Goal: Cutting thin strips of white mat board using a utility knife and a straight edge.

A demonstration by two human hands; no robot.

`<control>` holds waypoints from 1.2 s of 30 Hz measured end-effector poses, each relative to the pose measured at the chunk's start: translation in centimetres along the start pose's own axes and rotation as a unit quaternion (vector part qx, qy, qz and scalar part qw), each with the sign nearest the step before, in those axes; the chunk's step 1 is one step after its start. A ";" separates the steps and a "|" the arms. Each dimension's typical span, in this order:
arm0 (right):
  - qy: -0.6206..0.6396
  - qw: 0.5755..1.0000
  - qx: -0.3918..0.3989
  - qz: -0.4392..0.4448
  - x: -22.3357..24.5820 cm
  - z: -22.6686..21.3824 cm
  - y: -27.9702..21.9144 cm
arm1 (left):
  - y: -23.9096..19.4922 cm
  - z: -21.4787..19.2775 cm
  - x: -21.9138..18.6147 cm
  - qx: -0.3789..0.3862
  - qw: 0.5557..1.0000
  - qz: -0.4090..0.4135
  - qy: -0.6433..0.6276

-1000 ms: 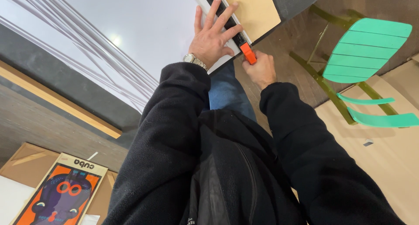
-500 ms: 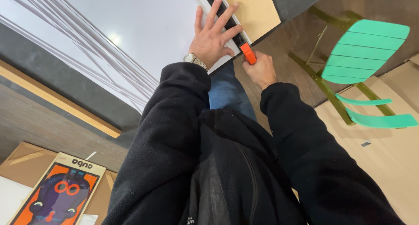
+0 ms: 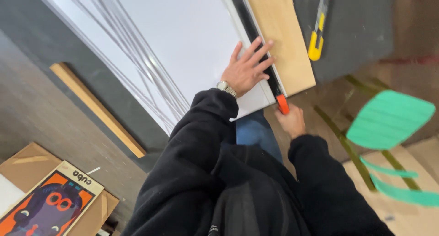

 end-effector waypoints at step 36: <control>-0.008 0.997 0.021 0.078 0.4 -0.9 0.3 | 7.1 -11.2 17.5 -0.210 0.955 -0.194 -0.072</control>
Point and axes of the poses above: each hand's wrist, its own y-axis towards the middle knuckle, its own z-axis out of the palm, x = y × z, the point moved 6 cm from there along y, towards the middle knuckle, and after that the axes turned 15 degrees about x, right-handed, at the moved point
